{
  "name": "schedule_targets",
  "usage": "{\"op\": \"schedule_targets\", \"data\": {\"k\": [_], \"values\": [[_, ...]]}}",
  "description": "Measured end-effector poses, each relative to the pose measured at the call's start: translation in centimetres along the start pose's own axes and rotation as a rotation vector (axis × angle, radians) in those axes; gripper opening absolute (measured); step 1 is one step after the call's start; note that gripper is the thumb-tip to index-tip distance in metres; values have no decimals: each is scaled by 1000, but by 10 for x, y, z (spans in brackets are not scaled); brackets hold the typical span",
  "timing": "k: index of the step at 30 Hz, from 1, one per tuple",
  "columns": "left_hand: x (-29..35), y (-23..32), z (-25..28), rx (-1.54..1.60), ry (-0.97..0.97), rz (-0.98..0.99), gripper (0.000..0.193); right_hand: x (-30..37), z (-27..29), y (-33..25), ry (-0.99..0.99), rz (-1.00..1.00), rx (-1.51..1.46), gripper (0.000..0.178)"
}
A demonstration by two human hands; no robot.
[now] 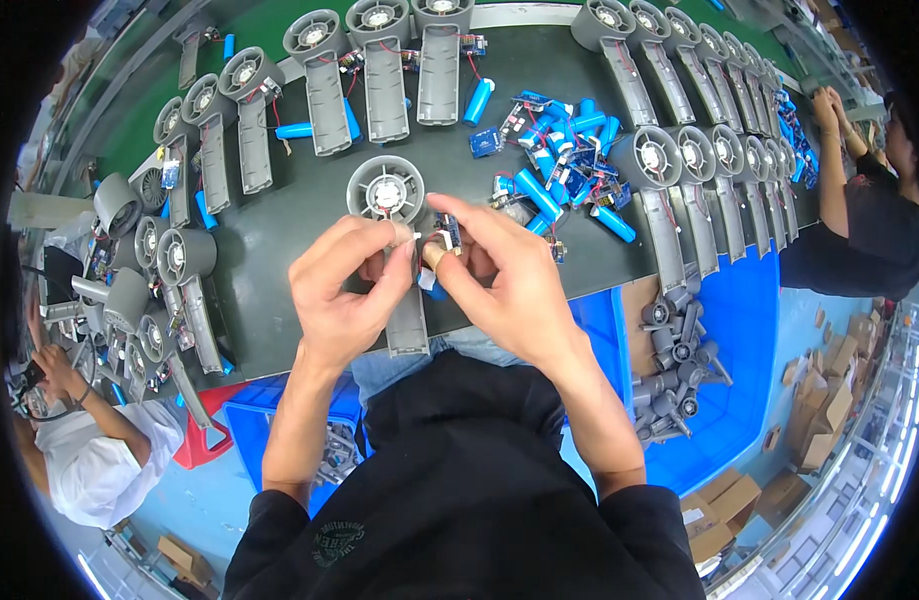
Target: Manual assembly of small components onto circular metal housings on an industrial production line.
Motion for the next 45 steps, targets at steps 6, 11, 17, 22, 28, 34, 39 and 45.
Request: {"op": "schedule_targets", "data": {"k": [6, 11, 17, 22, 28, 34, 39, 45], "values": [[1, 4, -4, -16, -2, -101, 16, 2, 3, -12, 58, -1, -2, 31], [1, 1, -2, -5, -13, -42, 16, 3, 15, 3, 121, 72, -70, 28], [4, 7, -6, -34, -26, -148, 16, 3, 12, -18, 204, 224, 156, 24], [2, 9, -7, -26, -8, -121, 16, 3, 0, -13, 31, 162, 22, 29], [3, 2, -4, -28, -18, -4, 16, 12, -2, 7, -12, 152, -72, 31], [4, 6, -3, -80, 32, -33, 18, 15, -2, 2, 153, 183, 30, 32], [3, 7, -5, -62, 33, -37, 17, 18, -3, -3, 207, 335, 135, 35], [3, 9, -6, -86, 45, -11, 15, 20, -7, -4, 217, 430, 229, 39]]}}
Point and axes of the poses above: each hand's wrist, its own x-axis away from the middle knuckle, its own z-axis out of the back of the hand, y = z × x, the point moved 8 cm from there along -x, towards the middle knuckle, and after that the axes turned 8 degrees about -x, right-handed, at the moved point
